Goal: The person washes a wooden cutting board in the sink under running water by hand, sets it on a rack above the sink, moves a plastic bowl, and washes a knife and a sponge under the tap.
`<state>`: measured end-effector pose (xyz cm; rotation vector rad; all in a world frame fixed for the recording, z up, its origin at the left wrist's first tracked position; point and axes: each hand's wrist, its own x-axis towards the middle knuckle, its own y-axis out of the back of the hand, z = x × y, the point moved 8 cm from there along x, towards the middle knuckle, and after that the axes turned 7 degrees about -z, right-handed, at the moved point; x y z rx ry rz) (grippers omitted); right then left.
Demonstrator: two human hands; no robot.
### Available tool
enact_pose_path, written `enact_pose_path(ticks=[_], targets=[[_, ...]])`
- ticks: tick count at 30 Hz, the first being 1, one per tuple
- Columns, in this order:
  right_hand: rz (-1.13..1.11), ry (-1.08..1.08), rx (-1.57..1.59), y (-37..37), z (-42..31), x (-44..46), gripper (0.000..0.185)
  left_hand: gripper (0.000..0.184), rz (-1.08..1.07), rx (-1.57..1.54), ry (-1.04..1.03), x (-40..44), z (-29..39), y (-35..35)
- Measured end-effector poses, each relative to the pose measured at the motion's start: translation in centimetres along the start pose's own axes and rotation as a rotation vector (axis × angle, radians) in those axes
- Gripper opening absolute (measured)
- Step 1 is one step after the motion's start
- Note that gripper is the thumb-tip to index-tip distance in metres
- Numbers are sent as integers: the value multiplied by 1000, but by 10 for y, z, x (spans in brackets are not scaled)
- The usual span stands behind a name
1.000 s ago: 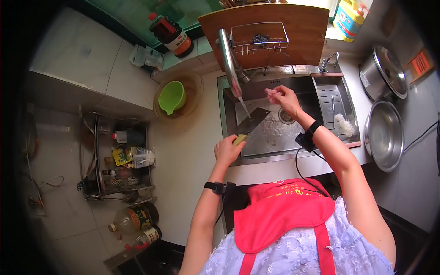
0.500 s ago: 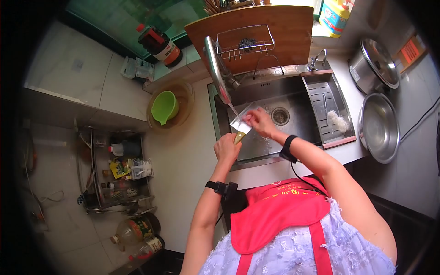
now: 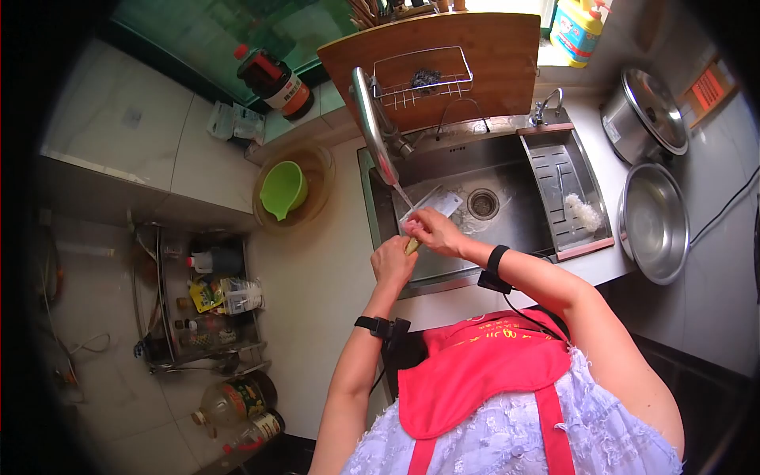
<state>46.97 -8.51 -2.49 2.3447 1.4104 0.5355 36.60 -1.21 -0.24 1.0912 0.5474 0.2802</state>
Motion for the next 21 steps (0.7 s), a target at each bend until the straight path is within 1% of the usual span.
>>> enact_pose_path(ticks=[1,3,4,7,8,9,10,11,13,16,17,19,20,21], targets=[[-20,17,23,-1,-2,2,24,22,-15,10,9,1,-2,-1],[-64,51,69,-2,-3,7,26,22,22,25,-63,-3,1,5],[-52,72,88,2,-3,10,26,22,42,33,-98,-6,3,9],[81,-69,13,19,22,15,25,26,49,120,-198,-13,14,16],[167,-68,-65,27,36,17,23,27,58,131,-213,-15,15,17],[204,-146,-81,41,36,14,20,28,65,143,-227,-18,17,17],[305,-122,-68,49,48,17,18,29,71,157,-241,-21,17,17],[353,-214,-85,56,69,8,18,29,73,143,-246,-23,17,16],[338,-355,-139,60,112,3,17,28,80,115,-260,-27,16,15],[265,-653,-37,62,156,-12,18,23,65,81,-253,-30,11,10],[264,-710,210,59,168,-19,19,23,51,29,-195,-27,4,6],[251,-799,705,61,155,-29,23,24,30,-77,-78,-19,-10,0],[238,-943,742,70,133,-34,29,26,9,-62,-53,-13,-12,-1],[251,-874,894,67,146,-24,28,28,-11,-51,-29,-7,-14,-1]])
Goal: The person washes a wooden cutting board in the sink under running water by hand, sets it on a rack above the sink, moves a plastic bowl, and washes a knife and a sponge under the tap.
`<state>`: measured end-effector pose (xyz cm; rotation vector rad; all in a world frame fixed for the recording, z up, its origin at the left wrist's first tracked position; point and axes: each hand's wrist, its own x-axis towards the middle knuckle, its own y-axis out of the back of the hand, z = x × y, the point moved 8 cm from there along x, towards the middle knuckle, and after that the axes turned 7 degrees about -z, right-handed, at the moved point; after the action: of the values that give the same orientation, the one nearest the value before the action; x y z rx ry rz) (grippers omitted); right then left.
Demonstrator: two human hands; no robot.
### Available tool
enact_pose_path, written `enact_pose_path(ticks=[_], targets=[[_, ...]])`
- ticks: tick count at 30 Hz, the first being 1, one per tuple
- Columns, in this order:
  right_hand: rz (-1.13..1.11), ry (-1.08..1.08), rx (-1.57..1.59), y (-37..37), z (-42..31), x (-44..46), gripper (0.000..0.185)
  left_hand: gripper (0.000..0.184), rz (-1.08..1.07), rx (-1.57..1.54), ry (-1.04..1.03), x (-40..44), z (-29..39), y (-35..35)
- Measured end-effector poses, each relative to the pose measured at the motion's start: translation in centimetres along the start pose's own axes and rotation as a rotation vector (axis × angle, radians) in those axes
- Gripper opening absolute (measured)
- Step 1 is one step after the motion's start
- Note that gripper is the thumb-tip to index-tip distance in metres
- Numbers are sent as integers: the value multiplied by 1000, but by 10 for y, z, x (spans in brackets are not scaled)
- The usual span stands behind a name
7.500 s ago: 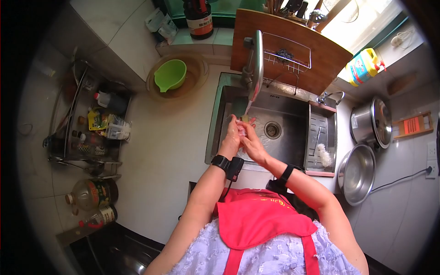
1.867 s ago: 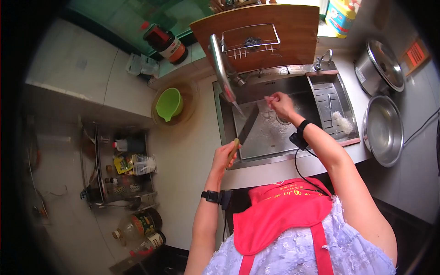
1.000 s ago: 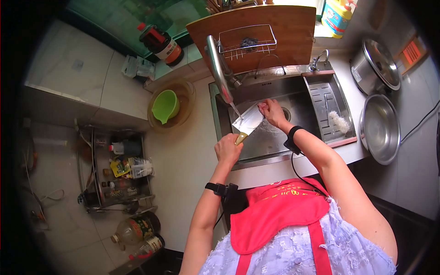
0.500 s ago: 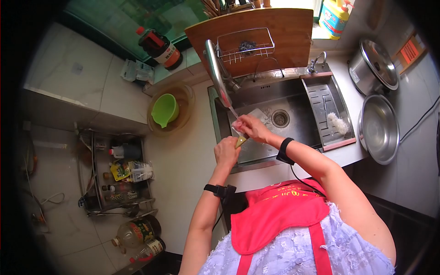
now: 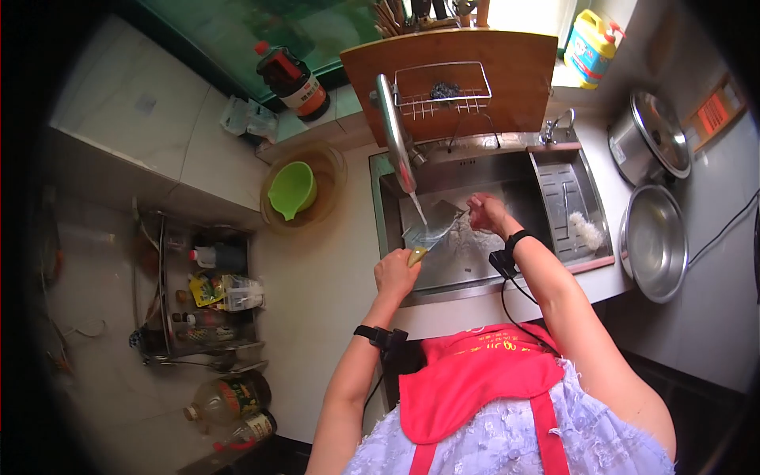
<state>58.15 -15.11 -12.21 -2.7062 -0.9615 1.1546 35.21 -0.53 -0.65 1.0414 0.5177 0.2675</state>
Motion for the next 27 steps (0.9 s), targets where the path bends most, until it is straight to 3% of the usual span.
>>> enact_pose_path(ticks=[2,3,7,11,19,23,25,27], targets=[[-150,61,268,13,8,50,28,33,-45,-55,59,10,-4,-2],[-107,79,432,2,-10,45,21,35,-71,-119,91,16,-6,-3],[-67,134,351,-47,-75,45,15,42,-141,-342,121,40,-13,-20],[-365,144,66,-100,-107,69,20,46,-174,-478,146,45,-15,-28],[-177,180,-160,-98,-119,99,19,43,-192,-652,186,27,-30,-17],[-214,165,-207,-78,-118,55,20,40,-201,-393,61,21,-19,11],[-400,122,-39,-56,-99,53,21,39,-158,-314,4,11,-7,33],[-408,29,237,-39,-89,12,23,38,-144,-262,-28,4,6,52]])
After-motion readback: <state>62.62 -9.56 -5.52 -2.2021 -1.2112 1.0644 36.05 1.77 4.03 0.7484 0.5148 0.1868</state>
